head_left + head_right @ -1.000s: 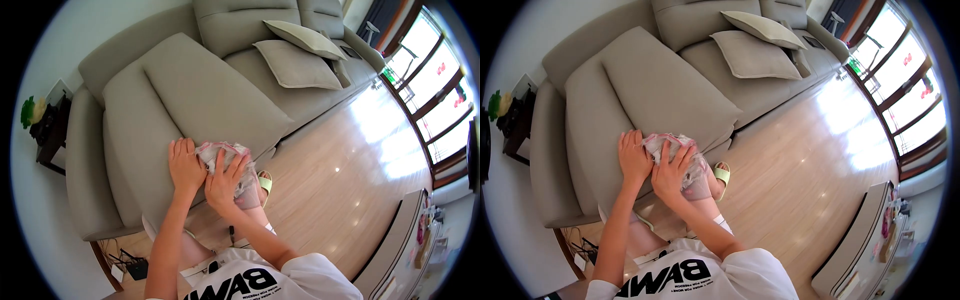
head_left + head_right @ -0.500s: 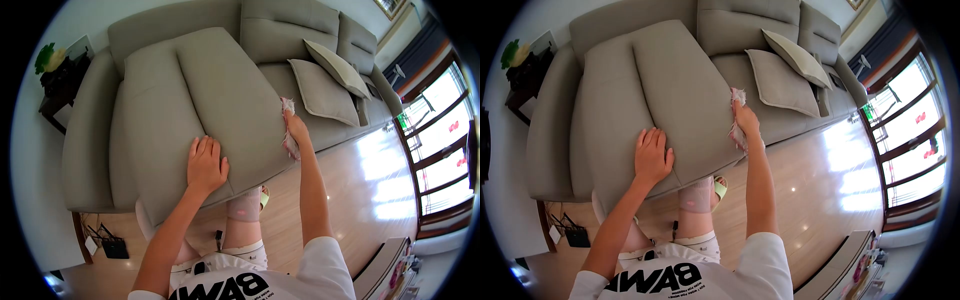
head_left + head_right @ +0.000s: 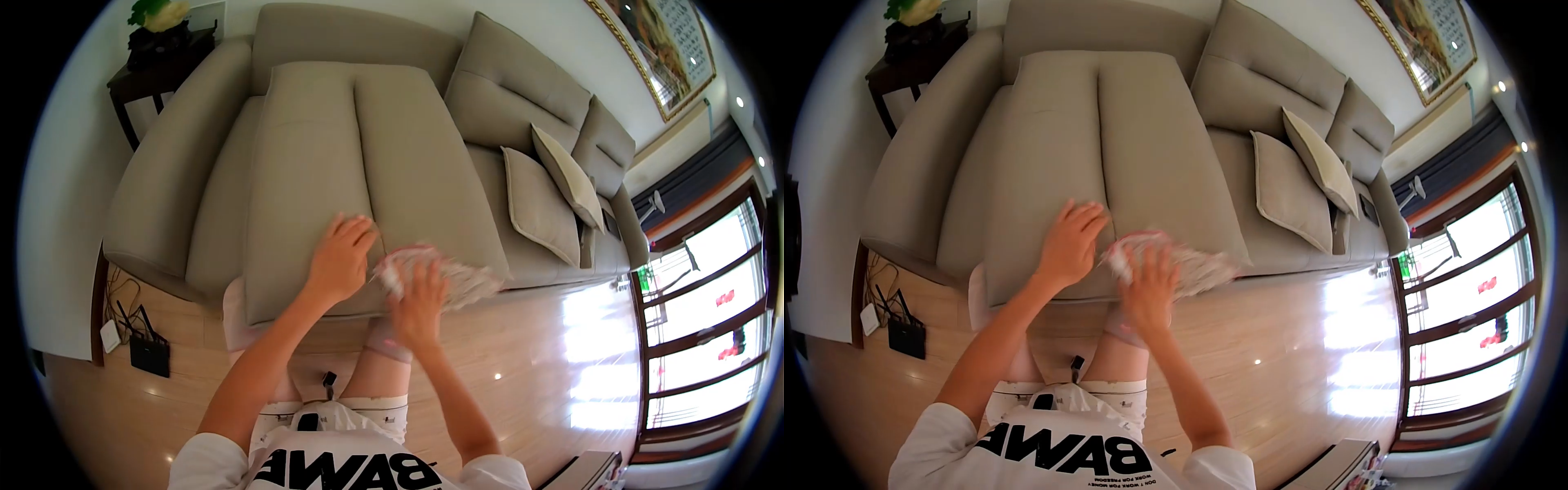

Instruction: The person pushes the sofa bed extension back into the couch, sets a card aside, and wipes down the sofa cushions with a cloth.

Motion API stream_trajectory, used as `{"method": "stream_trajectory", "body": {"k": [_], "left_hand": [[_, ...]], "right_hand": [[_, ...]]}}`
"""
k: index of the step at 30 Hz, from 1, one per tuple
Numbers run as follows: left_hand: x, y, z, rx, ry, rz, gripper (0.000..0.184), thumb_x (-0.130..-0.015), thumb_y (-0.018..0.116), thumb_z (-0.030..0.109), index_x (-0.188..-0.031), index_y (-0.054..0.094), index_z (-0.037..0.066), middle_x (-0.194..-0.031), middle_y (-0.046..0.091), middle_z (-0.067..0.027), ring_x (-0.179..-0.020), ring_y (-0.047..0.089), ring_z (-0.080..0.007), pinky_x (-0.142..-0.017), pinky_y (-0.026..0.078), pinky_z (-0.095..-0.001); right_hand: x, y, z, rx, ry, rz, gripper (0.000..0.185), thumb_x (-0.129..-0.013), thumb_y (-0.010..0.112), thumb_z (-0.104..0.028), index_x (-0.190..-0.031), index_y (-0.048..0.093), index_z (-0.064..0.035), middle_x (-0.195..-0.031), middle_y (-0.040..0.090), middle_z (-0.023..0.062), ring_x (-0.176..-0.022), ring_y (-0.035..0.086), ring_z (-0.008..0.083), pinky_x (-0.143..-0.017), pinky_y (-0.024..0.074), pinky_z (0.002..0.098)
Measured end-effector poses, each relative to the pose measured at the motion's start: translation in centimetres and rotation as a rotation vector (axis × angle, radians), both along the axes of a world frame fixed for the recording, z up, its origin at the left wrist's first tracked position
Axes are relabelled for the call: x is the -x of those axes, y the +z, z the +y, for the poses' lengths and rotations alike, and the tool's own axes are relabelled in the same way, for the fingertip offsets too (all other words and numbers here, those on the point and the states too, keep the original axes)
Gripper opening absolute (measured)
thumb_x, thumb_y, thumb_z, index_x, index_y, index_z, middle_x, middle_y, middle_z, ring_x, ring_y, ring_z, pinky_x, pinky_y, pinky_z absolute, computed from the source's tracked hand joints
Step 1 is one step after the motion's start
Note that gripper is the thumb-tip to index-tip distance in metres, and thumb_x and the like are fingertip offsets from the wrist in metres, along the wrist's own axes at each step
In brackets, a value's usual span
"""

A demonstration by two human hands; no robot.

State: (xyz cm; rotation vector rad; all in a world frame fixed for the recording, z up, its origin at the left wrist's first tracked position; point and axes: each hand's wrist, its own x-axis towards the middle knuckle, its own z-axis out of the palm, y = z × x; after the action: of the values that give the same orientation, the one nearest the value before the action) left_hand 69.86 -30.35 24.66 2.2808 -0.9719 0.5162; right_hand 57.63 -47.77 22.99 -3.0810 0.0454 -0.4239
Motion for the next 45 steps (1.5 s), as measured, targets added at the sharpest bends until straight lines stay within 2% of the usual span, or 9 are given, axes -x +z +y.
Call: {"method": "stream_trajectory", "body": {"k": [8, 21, 29, 35, 37, 40, 41, 43, 45], "left_hand": [[-2.6, 0.4, 8.9, 0.115, 0.383, 0.032, 0.043, -0.096, 0.048, 0.009, -0.139, 0.054, 0.010, -0.150, 0.047, -0.0133, -0.139, 0.042, -0.0342, -0.117, 0.025, -0.0578], [-2.7, -2.1, 8.8, 0.290, 0.475, 0.067, 0.048, -0.095, 0.042, 0.014, -0.142, 0.051, 0.006, -0.152, 0.045, -0.0129, -0.143, 0.038, -0.0331, -0.120, 0.020, -0.0545], [-2.3, -3.2, 8.9, 0.393, 0.440, 0.050, 0.046, -0.097, 0.042, 0.017, -0.141, 0.053, 0.008, -0.154, 0.044, -0.0114, -0.144, 0.037, -0.0323, -0.121, 0.017, -0.0533], [-1.5, -1.9, 8.2, 0.937, 0.381, 0.242, 0.036, -0.093, 0.051, 0.013, -0.126, 0.059, 0.002, -0.137, 0.055, -0.0201, -0.132, 0.047, -0.0391, -0.115, 0.028, -0.0511], [2.1, 2.9, 7.4, 0.733, 0.356, 0.128, 0.036, -0.095, 0.051, 0.017, -0.127, 0.057, 0.001, -0.135, 0.055, -0.0199, -0.129, 0.048, -0.0384, -0.113, 0.033, -0.0462], [4.8, 3.6, 4.8, 0.519, 0.250, 0.204, 0.046, -0.097, 0.050, 0.024, -0.135, 0.052, -0.001, -0.143, 0.048, -0.0226, -0.134, 0.042, -0.0416, -0.116, 0.027, -0.0505], [5.3, 2.4, 3.8, 0.389, 0.310, 0.189, 0.048, -0.098, 0.050, 0.026, -0.137, 0.051, -0.002, -0.145, 0.046, -0.0237, -0.136, 0.040, -0.0427, -0.116, 0.025, -0.0525], [5.3, 0.1, 3.4, 0.130, 0.375, 0.163, 0.060, -0.098, 0.050, 0.034, -0.145, 0.044, -0.003, -0.154, 0.036, -0.0268, -0.144, 0.030, -0.0471, -0.116, 0.015, -0.0648], [5.3, 0.1, 2.8, -0.020, 0.427, 0.095, 0.063, -0.097, 0.052, 0.037, -0.146, 0.044, -0.002, -0.155, 0.034, -0.0266, -0.145, 0.027, -0.0482, -0.114, 0.012, -0.0693]], "right_hand": [[-4.6, 2.5, 7.6, -0.129, 0.423, 0.061, 0.068, -0.094, 0.059, -0.038, -0.156, 0.036, -0.0254, -0.160, 0.031, 0.0162, -0.150, 0.021, 0.0425, -0.118, 0.0151, 0.0627], [-35.4, 0.8, 6.9, -0.613, 0.163, -0.071, 0.078, -0.096, 0.052, -0.057, -0.157, 0.031, -0.0130, -0.158, 0.027, 0.0326, -0.145, 0.029, 0.0489, -0.118, 0.0268, 0.0505], [-30.1, -0.9, 7.0, -0.561, 0.237, -0.043, 0.080, -0.096, 0.050, -0.058, -0.156, 0.031, -0.0086, -0.154, 0.027, 0.0380, -0.144, 0.027, 0.0513, -0.119, 0.0238, 0.0526], [-14.3, 2.3, 10.4, -0.306, 0.276, -0.085, 0.077, -0.096, 0.052, -0.054, -0.157, 0.032, -0.0097, -0.156, 0.027, 0.0341, -0.145, 0.025, 0.0509, -0.120, 0.0197, 0.0548], [-11.1, 2.2, 11.7, -0.204, 0.263, -0.110, 0.075, -0.098, 0.050, -0.050, -0.157, 0.030, -0.0090, -0.158, 0.028, 0.0289, -0.146, 0.024, 0.0497, -0.120, 0.0196, 0.0535], [-10.5, 0.4, 10.0, -0.779, 0.540, -0.118, 0.071, -0.100, 0.048, -0.045, -0.157, 0.029, -0.0071, -0.160, 0.031, 0.0217, -0.149, 0.024, 0.0420, -0.121, 0.0200, 0.0490], [-10.5, 1.8, 8.6, -1.037, 0.605, -0.094, 0.059, -0.100, 0.053, -0.036, -0.149, 0.043, -0.0038, -0.152, 0.045, 0.0169, -0.142, 0.041, 0.0328, -0.116, 0.0312, 0.0433], [-10.5, 7.1, 7.0, -1.487, 0.121, 0.080, 0.038, -0.099, 0.056, -0.013, -0.135, 0.058, -0.0022, -0.137, 0.060, 0.0156, -0.124, 0.057, 0.0279, -0.106, 0.0435, 0.0372], [-13.5, 5.2, 1.9, -1.437, 0.147, -0.200, 0.029, -0.096, 0.059, -0.013, -0.122, 0.066, -0.0001, -0.120, 0.068, 0.0132, -0.106, 0.065, 0.0255, -0.094, 0.0503, 0.0328]]}}
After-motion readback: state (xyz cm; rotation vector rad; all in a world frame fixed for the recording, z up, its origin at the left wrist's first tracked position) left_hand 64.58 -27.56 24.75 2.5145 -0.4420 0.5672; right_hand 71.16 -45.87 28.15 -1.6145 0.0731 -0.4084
